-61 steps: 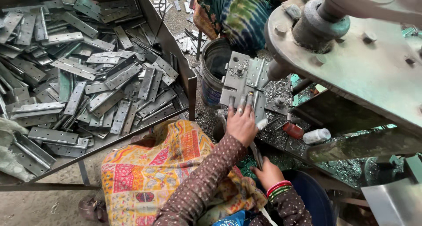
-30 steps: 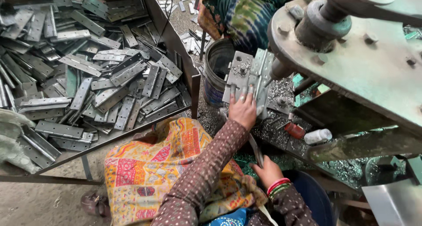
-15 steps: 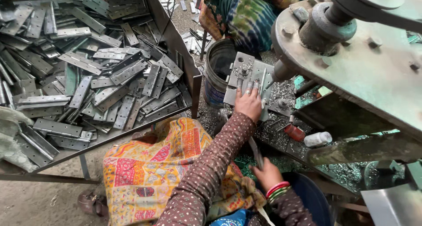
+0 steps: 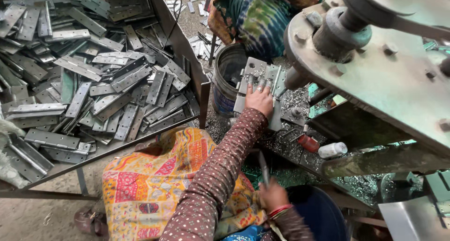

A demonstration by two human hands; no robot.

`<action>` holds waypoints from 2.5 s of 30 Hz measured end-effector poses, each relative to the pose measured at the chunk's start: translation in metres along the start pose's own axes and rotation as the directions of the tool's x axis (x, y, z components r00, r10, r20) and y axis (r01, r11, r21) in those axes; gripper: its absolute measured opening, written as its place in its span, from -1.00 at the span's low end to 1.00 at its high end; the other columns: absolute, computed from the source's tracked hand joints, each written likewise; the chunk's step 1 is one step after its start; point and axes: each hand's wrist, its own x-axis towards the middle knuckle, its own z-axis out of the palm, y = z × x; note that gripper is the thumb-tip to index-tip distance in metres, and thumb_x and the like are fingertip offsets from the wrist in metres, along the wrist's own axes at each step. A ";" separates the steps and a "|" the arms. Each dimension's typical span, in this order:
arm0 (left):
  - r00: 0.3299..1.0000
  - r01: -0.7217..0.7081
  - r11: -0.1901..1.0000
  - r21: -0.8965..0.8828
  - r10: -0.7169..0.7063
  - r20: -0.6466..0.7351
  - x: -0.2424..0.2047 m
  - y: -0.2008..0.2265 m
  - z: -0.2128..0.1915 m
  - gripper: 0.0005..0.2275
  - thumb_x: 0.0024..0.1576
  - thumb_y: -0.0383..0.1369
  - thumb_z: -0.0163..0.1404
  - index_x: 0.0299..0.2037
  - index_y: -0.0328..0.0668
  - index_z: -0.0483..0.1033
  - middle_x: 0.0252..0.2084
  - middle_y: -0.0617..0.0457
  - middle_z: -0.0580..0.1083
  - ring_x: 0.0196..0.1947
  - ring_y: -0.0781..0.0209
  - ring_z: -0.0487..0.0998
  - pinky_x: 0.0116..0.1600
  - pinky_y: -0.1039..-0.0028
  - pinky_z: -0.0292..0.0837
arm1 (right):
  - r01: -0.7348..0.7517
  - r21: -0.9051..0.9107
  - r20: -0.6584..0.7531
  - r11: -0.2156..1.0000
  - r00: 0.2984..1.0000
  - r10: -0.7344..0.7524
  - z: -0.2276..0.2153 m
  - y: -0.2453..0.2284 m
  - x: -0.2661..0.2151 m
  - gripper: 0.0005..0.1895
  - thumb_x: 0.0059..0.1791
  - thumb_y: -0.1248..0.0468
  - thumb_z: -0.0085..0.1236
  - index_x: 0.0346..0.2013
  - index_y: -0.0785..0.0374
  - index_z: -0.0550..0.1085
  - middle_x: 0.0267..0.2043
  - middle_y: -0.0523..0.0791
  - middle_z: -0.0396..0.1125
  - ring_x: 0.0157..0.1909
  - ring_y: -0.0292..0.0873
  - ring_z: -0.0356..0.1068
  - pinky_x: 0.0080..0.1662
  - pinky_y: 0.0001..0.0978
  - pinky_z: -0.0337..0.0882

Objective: The person sits on the floor and repeatedly picks up metal brackets from a nearby bin. They place each bracket into a jig on a manual punching machine, press the lever to punch holes, and then remove the finished piece. The process is repeated continuously for multiple brackets.

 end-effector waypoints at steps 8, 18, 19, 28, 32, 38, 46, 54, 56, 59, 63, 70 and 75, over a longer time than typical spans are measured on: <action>0.998 -0.066 0.998 0.010 0.066 -0.024 -0.013 -0.006 -0.001 -0.70 0.22 -0.32 -0.23 0.02 -0.10 0.55 0.40 0.00 0.25 0.46 0.07 0.09 0.47 -0.15 -0.49 | -0.171 0.025 0.199 0.985 0.967 0.163 -0.014 -0.015 -0.005 -0.53 -0.06 0.00 0.16 -0.07 0.27 0.33 -0.37 0.13 0.49 -0.34 0.21 0.56 -0.27 0.02 0.54; 0.822 -0.272 0.960 0.059 0.264 -0.504 -0.139 -0.009 0.002 -0.77 0.17 -0.37 -0.08 -0.03 -0.23 0.54 0.08 -0.02 0.50 0.19 0.08 0.42 0.33 -0.15 0.14 | -0.050 -0.127 0.117 0.991 0.991 0.065 -0.073 -0.066 -0.010 -0.47 -0.14 -0.08 0.30 -0.20 0.29 0.40 -0.30 0.15 0.46 -0.14 0.27 0.46 -0.12 0.02 0.44; 0.778 -0.344 0.938 0.051 0.315 -0.543 -0.136 -0.014 0.005 -0.79 0.17 -0.36 -0.08 -0.07 -0.22 0.53 0.07 -0.03 0.50 0.20 0.06 0.46 0.28 -0.15 0.17 | -0.031 -0.125 0.095 0.992 0.995 0.043 -0.073 -0.068 -0.011 -0.47 -0.14 -0.08 0.29 -0.20 0.29 0.40 -0.29 0.16 0.46 -0.14 0.27 0.46 -0.12 0.01 0.44; 0.772 -0.320 0.947 -0.012 0.254 -0.583 -0.057 0.015 0.018 -0.84 0.38 -0.28 -0.05 -0.12 -0.21 0.46 -0.09 0.02 0.51 -0.28 0.16 0.57 0.18 -0.07 0.49 | -0.103 -0.114 0.179 0.988 0.976 0.123 -0.079 -0.066 -0.009 -0.51 -0.10 -0.11 0.21 -0.21 0.25 0.41 -0.31 0.08 0.49 -0.21 0.18 0.53 -0.12 -0.02 0.47; 0.944 -0.120 0.949 0.291 0.200 -0.263 -0.041 0.001 0.022 -0.56 0.08 -0.23 -0.10 0.20 -0.10 0.40 0.09 0.02 0.46 0.02 0.20 0.53 0.17 0.05 0.46 | -0.031 -0.086 0.146 0.996 0.988 0.044 -0.084 -0.071 -0.005 -0.43 -0.14 -0.14 0.28 -0.18 0.27 0.38 -0.31 0.12 0.46 -0.21 0.22 0.49 -0.14 0.00 0.45; 0.989 0.093 0.987 0.128 -0.078 -0.122 -0.087 -0.013 0.017 -0.34 0.21 0.17 -0.35 0.16 -0.33 0.36 0.44 -0.10 0.22 0.34 -0.05 0.22 0.37 -0.14 -0.07 | -0.087 -0.168 0.226 0.982 0.966 0.124 -0.101 -0.084 -0.006 -0.40 -0.13 -0.19 0.25 -0.19 0.29 0.39 -0.31 0.12 0.48 -0.21 0.19 0.51 -0.13 -0.02 0.47; 0.975 -0.027 0.995 -0.095 0.005 -0.224 -0.083 0.013 0.016 -0.65 0.23 -0.31 -0.16 0.13 -0.30 0.50 0.29 -0.06 0.39 0.33 0.00 0.33 0.46 -0.15 -0.01 | -0.007 -0.099 0.129 0.995 0.991 0.020 -0.059 -0.043 -0.002 -0.41 -0.12 -0.15 0.26 -0.21 0.33 0.41 -0.41 0.15 0.47 -0.28 0.22 0.51 -0.21 0.01 0.47; 0.965 -0.100 0.984 -0.150 0.059 -0.257 -0.089 0.001 0.023 -0.66 0.10 -0.31 -0.09 0.03 -0.28 0.53 0.23 -0.06 0.42 0.24 0.00 0.40 0.37 -0.16 0.07 | 0.006 -0.117 -0.034 0.993 0.999 -0.010 0.032 0.008 -0.002 -0.44 -0.10 -0.05 0.20 -0.06 0.31 0.32 -0.42 0.17 0.45 -0.34 0.28 0.48 -0.29 0.09 0.47; 0.946 -0.096 0.991 -0.089 0.063 -0.319 -0.075 0.001 0.027 -0.70 0.16 -0.37 -0.13 0.03 -0.26 0.54 0.28 -0.06 0.41 0.27 0.02 0.39 0.40 -0.15 0.05 | 0.011 -0.160 0.015 0.987 1.000 -0.008 0.016 0.018 0.018 -0.42 -0.12 -0.08 0.25 -0.10 0.31 0.33 -0.41 0.17 0.45 -0.32 0.28 0.49 -0.27 0.08 0.47; 0.943 -0.015 1.000 0.019 0.020 -0.331 -0.057 0.009 0.041 -0.69 0.18 -0.38 -0.15 0.07 -0.25 0.54 0.23 -0.04 0.42 0.31 0.03 0.38 0.42 -0.10 0.02 | 0.030 -0.126 0.050 0.992 0.998 -0.024 0.005 0.027 0.010 -0.47 -0.10 -0.10 0.28 -0.20 0.29 0.37 -0.40 0.15 0.45 -0.28 0.28 0.48 -0.25 0.09 0.45; 0.976 -0.031 0.999 0.011 0.032 -0.215 -0.047 0.008 0.042 -0.71 0.27 -0.39 -0.19 0.09 -0.27 0.54 0.29 -0.09 0.41 0.19 -0.01 0.43 0.50 -0.09 -0.08 | -0.016 0.014 -0.027 1.000 1.000 0.016 0.021 0.006 -0.005 -0.51 -0.07 -0.04 0.19 -0.10 0.27 0.34 -0.39 0.14 0.45 -0.29 0.29 0.48 -0.25 0.10 0.43; 0.976 -0.081 0.997 0.003 0.080 -0.203 -0.055 0.001 0.023 -0.77 0.20 -0.40 -0.14 -0.08 -0.14 0.59 0.26 -0.14 0.40 0.29 -0.07 0.37 0.49 -0.10 -0.16 | -0.051 -0.139 0.134 0.989 0.989 0.070 -0.008 0.003 0.011 -0.43 -0.10 -0.12 0.25 -0.13 0.28 0.35 -0.34 0.16 0.46 -0.22 0.28 0.48 -0.18 0.09 0.45; 0.981 -0.021 0.999 -0.041 0.013 -0.193 -0.033 0.014 0.029 -0.76 0.21 -0.39 -0.13 -0.06 -0.24 0.59 0.25 -0.11 0.42 0.29 -0.03 0.38 0.43 -0.06 0.02 | -0.045 -0.123 0.031 0.991 0.998 0.049 -0.001 -0.001 -0.004 -0.39 -0.07 -0.10 0.19 0.02 0.29 0.29 -0.36 0.18 0.45 -0.27 0.30 0.49 -0.22 0.13 0.46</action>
